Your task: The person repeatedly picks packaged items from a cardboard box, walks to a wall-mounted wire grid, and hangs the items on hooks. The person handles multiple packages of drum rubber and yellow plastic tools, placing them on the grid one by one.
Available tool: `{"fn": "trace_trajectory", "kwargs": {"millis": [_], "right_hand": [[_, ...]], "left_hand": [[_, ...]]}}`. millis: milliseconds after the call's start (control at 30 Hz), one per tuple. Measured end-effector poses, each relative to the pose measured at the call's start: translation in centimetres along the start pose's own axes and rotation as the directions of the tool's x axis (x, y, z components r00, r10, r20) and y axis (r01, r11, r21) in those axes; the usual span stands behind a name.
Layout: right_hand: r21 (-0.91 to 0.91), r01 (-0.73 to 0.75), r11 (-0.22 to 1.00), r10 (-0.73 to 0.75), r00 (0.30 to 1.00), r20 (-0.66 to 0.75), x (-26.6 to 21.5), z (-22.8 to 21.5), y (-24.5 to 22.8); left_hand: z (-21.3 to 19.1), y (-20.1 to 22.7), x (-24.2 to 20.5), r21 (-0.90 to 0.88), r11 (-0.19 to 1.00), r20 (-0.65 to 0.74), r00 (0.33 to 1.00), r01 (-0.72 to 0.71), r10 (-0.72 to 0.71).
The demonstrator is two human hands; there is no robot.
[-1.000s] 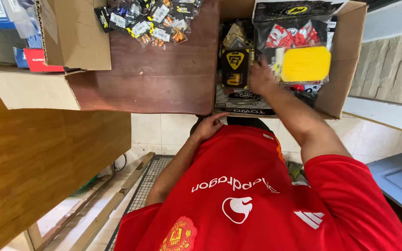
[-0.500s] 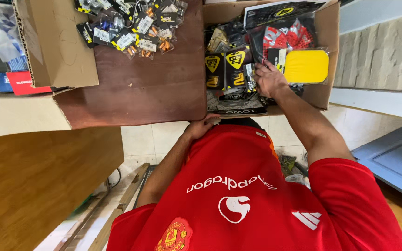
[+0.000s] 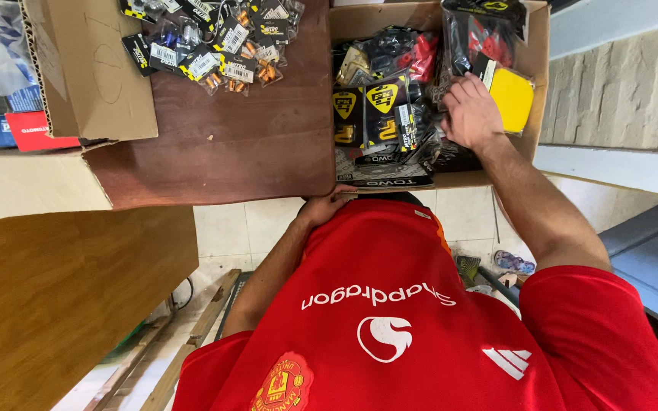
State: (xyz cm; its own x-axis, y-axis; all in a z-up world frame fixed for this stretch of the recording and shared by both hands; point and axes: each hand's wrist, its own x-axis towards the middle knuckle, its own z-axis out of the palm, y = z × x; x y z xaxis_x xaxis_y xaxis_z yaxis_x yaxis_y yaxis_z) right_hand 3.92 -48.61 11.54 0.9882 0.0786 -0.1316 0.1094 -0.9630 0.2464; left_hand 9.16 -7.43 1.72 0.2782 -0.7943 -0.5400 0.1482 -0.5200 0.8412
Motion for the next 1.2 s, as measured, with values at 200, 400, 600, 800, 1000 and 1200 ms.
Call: {"fn": "trace_trajectory", "kwargs": {"millis": [200, 400, 600, 800, 1000, 1200], "right_hand": [[-0.099, -0.053, 0.994, 0.058, 0.997, 0.049, -1.6, -0.5, -0.3], [0.059, -0.092, 0.994, 0.085, 0.989, 0.12, -0.2, 0.8, -4.0], [0.158, -0.248, 0.956, 0.154, 0.881, 0.447, 5.2, 11.6, -8.8], [0.431, -0.261, 0.864, 0.08, 0.916, 0.394, 11.7, 8.1, -9.8], [0.329, -0.272, 0.904, 0.114, 0.896, 0.429, 16.4, 12.9, -9.5], [0.191, -0.26, 0.946, 0.132, 0.853, 0.505, 16.1, 13.2, -13.2]], "left_hand": [[0.2, -0.4, 0.3, -0.023, 1.0, 0.0, 1.0, -0.014, 0.014], [-0.2, 1.4, 0.0, 0.048, 0.996, 0.036, 0.997, 0.071, -0.073], [0.3, 1.7, -1.7, 0.037, 0.992, 0.007, 0.992, 0.124, -0.124], [2.2, 1.2, -1.9, -0.007, 0.993, -0.09, 0.989, 0.118, -0.118], [3.0, 0.7, -1.4, -0.146, 0.977, -0.139, 0.975, 0.154, -0.174], [3.2, 2.9, -1.1, -0.158, 0.978, -0.2, 0.965, 0.139, -0.17]]}}
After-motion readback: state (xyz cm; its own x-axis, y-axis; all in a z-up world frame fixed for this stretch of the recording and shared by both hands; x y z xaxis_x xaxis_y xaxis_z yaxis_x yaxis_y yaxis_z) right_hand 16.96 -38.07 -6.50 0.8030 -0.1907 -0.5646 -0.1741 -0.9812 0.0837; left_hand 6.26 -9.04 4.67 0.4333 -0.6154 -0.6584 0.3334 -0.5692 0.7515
